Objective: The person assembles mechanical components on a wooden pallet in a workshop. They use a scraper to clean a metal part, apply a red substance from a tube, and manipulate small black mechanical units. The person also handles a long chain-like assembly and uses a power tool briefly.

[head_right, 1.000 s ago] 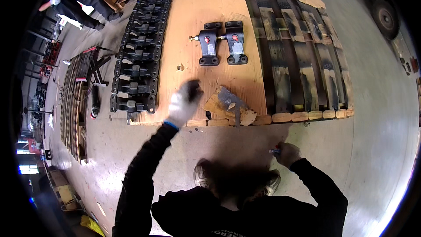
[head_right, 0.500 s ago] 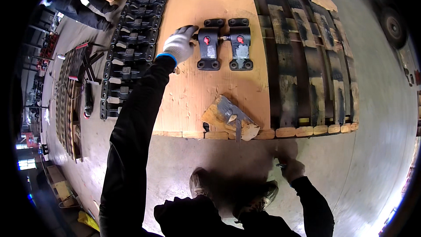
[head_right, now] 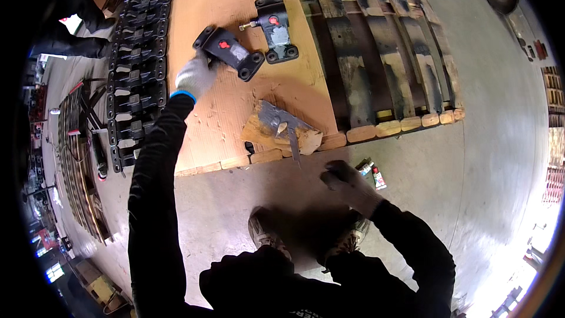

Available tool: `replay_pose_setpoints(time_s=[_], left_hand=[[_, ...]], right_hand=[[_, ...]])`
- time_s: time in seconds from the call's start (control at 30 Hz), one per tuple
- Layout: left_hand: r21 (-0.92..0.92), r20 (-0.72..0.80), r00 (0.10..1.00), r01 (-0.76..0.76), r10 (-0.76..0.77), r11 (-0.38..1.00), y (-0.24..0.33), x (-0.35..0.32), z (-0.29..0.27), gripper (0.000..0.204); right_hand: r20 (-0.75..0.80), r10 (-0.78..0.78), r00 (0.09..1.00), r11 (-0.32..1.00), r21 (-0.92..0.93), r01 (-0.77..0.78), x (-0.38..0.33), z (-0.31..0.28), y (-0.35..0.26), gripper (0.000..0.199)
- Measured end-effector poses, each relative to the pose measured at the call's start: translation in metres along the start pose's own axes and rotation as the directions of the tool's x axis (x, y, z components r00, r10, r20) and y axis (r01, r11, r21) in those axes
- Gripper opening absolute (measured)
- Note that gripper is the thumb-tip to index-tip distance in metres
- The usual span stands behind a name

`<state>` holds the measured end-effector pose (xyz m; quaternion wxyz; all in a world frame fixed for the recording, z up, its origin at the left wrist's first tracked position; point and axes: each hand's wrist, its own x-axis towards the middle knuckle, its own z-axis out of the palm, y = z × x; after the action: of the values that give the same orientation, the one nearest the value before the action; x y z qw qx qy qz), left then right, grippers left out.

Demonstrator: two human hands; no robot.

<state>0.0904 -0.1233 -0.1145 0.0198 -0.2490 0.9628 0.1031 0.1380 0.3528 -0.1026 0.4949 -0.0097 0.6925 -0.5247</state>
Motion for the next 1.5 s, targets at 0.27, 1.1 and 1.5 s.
replay_pose_setpoints(time_s=[0.27, 1.1, 1.5], left_hand=[[-0.48, -0.12, 0.959, 0.171, -0.257, 0.86, 0.006, -0.092, 0.017, 0.05], [-0.319, 0.071, 0.993, -0.064, 0.091, 0.946, 0.163, -0.217, 0.046, 0.065], [-0.465, -0.025, 0.928, 0.318, -0.371, 0.827, 0.012, -0.107, 0.018, 0.052]], right_hand=[[0.099, 0.22, 0.971, 0.928, 0.285, -0.239, 0.032, 0.047, -0.034, 0.041], [-0.318, -0.091, 0.944, 0.944, 0.275, 0.183, -0.006, -0.017, -0.035, 0.029], [-0.298, -0.236, 0.925, 0.96, 0.073, 0.269, -0.037, -0.03, -0.031, 0.016]])
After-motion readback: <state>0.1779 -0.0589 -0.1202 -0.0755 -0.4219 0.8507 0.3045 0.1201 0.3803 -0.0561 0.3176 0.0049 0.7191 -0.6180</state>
